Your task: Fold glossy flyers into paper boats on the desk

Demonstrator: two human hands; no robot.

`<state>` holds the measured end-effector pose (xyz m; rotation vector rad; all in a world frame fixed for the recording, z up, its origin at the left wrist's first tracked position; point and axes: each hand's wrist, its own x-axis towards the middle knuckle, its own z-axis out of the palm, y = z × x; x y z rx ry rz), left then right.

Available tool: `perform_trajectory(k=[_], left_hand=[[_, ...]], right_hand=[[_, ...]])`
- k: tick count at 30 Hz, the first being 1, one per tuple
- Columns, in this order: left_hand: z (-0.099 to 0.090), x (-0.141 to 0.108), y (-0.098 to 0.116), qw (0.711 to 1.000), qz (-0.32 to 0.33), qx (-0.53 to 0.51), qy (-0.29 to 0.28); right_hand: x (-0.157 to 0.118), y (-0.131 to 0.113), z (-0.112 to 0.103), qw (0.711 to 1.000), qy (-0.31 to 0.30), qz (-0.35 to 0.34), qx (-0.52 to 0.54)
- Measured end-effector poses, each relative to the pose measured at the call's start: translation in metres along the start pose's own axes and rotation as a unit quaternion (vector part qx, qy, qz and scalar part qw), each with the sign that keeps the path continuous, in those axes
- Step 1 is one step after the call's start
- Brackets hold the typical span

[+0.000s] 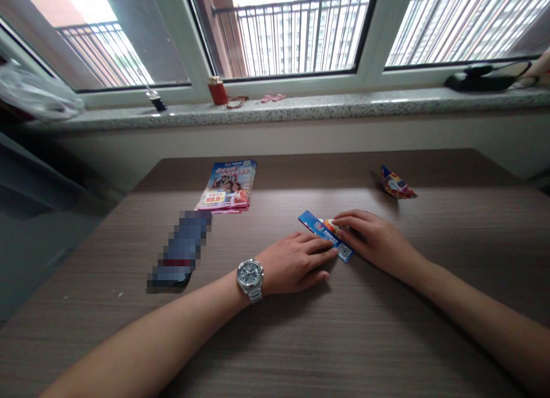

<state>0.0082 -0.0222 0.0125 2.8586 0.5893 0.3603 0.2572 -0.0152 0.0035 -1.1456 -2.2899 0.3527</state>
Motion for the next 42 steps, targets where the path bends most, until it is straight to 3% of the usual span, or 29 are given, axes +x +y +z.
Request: perform_trajectory(k=[7,12,17,27,42], left_hand=[[0.001,-0.001,-0.003,1.000,0.012,0.012,0.014],[-0.004,-0.002,-0.012,0.996,-0.053,0.044,0.056],[-0.004,-0.003,-0.018,0.993,-0.092,0.057,0.041],[-0.004,-0.002,-0.017,0.992,-0.100,0.068,0.022],[-0.002,-0.002,-0.018,0.992,-0.094,0.065,0.048]], right_hand=[[-0.008,0.004,0.012,0.999,-0.016,-0.042,-0.025],[-0.009,0.009,0.016,0.997,-0.027,-0.069,-0.020],[-0.010,0.011,0.017,0.996,-0.040,-0.072,-0.017],[-0.013,0.008,0.015,0.996,-0.020,-0.085,-0.028],[-0.012,0.006,0.013,0.995,-0.020,-0.086,-0.036]])
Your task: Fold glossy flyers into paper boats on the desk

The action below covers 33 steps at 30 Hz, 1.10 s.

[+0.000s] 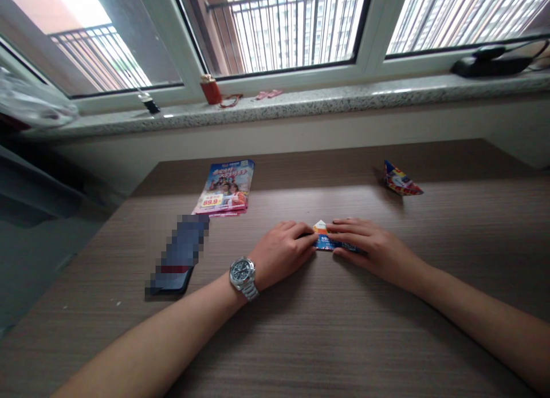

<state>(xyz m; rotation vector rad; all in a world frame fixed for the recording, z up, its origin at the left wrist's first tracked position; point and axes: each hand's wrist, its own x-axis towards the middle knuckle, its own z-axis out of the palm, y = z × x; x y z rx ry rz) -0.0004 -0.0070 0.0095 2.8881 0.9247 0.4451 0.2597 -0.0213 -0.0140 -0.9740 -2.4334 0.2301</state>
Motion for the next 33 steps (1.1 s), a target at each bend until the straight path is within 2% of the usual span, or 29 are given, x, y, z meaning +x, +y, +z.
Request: perform_trajectory(k=[12,17,27,33], left_hand=[[-0.001,0.001,0.004,1.000,0.012,-0.004,0.025],[0.000,-0.001,0.005,0.999,0.001,0.019,0.046],[-0.001,-0.003,0.007,0.995,-0.052,0.004,0.085],[-0.001,-0.002,0.006,0.993,-0.072,-0.009,0.099]], right_hand=[[0.003,-0.008,-0.005,0.998,0.012,-0.032,0.044],[0.003,-0.012,-0.007,0.997,0.041,-0.024,0.063],[0.001,-0.013,-0.007,0.997,0.050,-0.057,0.000],[0.002,-0.015,-0.008,0.991,0.083,-0.070,-0.077]])
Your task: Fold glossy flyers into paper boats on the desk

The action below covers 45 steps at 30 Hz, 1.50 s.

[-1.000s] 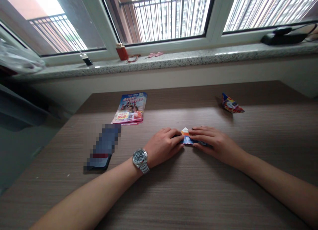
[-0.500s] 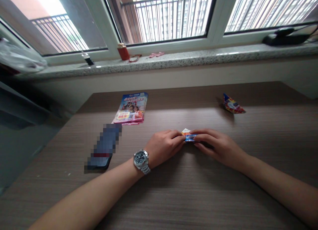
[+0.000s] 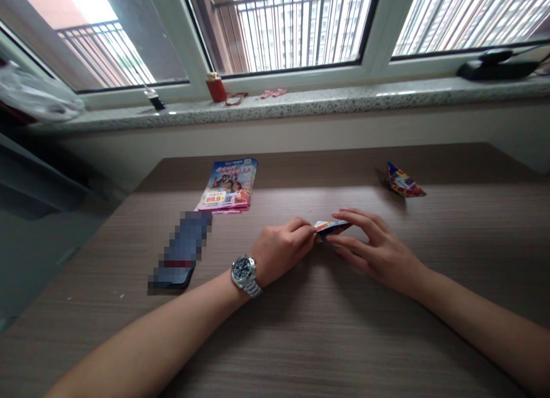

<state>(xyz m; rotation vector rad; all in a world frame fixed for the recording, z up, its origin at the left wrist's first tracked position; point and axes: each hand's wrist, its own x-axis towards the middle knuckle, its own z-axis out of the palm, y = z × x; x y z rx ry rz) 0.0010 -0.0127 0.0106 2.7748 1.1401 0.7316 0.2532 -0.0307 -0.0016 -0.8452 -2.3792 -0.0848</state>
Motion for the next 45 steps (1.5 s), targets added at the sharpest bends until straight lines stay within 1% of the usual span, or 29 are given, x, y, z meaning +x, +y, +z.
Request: perform_trajectory(k=[3,5,7,9,13,15,23,29,34,36,42,45], left_hand=[[0.000,0.000,0.000,1.000,-0.009,-0.006,0.010],[0.000,0.000,0.001,1.000,-0.015,-0.011,0.014],[-0.001,0.001,0.002,1.000,-0.017,-0.015,0.015],[-0.001,0.001,0.003,1.000,-0.017,-0.016,0.017],[0.000,0.001,0.005,1.000,-0.014,-0.017,0.018],[0.001,0.000,0.005,1.000,-0.012,-0.017,0.016],[0.002,0.002,0.008,1.000,-0.002,-0.006,0.024],[0.001,0.003,0.008,1.000,0.016,0.006,0.025],[0.003,0.004,0.007,1.000,0.021,0.006,-0.004],[0.003,0.005,0.008,1.000,0.017,0.001,-0.011],[0.002,0.006,0.011,1.000,0.014,-0.019,0.013],[0.002,0.007,0.012,1.000,0.002,-0.024,0.020]], right_hand=[[-0.003,-0.001,0.001,0.998,0.024,0.019,-0.046],[-0.004,-0.003,0.000,0.996,0.025,0.033,-0.073],[-0.003,-0.004,-0.003,0.996,0.008,0.036,-0.087],[-0.001,-0.005,-0.004,0.996,-0.018,0.025,-0.083],[0.001,-0.004,-0.002,0.997,-0.069,0.012,-0.030],[0.001,-0.004,0.001,0.997,-0.078,0.018,-0.009],[0.004,-0.006,0.004,0.998,-0.057,0.022,0.035],[0.003,-0.005,0.007,0.998,-0.044,0.016,0.043],[0.004,-0.004,0.007,0.999,-0.045,-0.004,0.024],[0.005,-0.005,0.006,0.999,-0.045,-0.002,0.013],[0.008,-0.007,0.004,0.998,-0.057,0.010,-0.030],[0.008,-0.007,0.004,0.997,-0.058,0.011,-0.041]])
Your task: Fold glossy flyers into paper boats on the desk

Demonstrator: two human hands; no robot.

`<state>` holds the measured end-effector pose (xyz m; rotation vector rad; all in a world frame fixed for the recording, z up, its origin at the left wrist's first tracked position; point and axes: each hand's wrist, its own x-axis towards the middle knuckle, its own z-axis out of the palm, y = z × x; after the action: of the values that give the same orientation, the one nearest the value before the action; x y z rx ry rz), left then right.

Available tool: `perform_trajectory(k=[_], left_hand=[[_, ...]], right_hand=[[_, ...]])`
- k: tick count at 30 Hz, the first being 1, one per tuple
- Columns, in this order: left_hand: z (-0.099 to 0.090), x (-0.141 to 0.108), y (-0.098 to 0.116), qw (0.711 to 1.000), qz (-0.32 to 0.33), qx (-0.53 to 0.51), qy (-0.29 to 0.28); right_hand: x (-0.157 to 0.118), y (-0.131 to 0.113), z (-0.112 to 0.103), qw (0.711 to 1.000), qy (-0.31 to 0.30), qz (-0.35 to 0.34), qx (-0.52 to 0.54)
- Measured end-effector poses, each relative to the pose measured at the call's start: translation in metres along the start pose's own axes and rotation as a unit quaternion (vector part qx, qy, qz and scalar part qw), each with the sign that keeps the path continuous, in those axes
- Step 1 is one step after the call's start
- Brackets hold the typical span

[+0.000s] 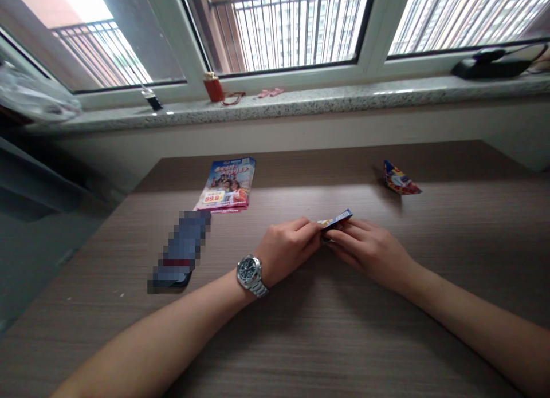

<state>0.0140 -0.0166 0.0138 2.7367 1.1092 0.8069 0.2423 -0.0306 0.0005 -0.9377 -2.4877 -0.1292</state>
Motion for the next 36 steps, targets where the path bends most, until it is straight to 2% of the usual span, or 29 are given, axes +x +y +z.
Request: perform_trajectory(k=[6,14,25,27,28,31,36], left_hand=[[-0.002,0.003,-0.002,0.999,-0.048,-0.007,0.011],[-0.003,0.003,-0.006,0.991,-0.096,-0.094,0.014],[0.001,-0.002,0.004,0.976,-0.124,-0.179,0.001],[0.001,-0.002,0.004,0.980,-0.112,-0.163,0.007],[0.000,-0.003,0.003,0.985,-0.085,-0.149,-0.002],[-0.004,-0.004,0.000,0.992,0.012,-0.108,-0.063],[-0.007,-0.007,-0.007,0.993,0.022,-0.077,-0.083]], right_hand=[[0.000,0.003,-0.002,1.000,-0.015,-0.001,-0.028],[0.000,0.009,-0.007,1.000,-0.018,-0.019,-0.016],[0.000,0.008,-0.004,0.999,-0.029,-0.036,-0.012],[0.000,0.008,-0.005,0.999,-0.024,-0.043,-0.008],[0.000,0.009,-0.006,0.999,-0.024,-0.049,-0.007],[-0.001,0.009,-0.008,0.997,-0.026,-0.071,-0.004],[-0.004,0.012,-0.009,0.996,-0.028,-0.085,0.010]])
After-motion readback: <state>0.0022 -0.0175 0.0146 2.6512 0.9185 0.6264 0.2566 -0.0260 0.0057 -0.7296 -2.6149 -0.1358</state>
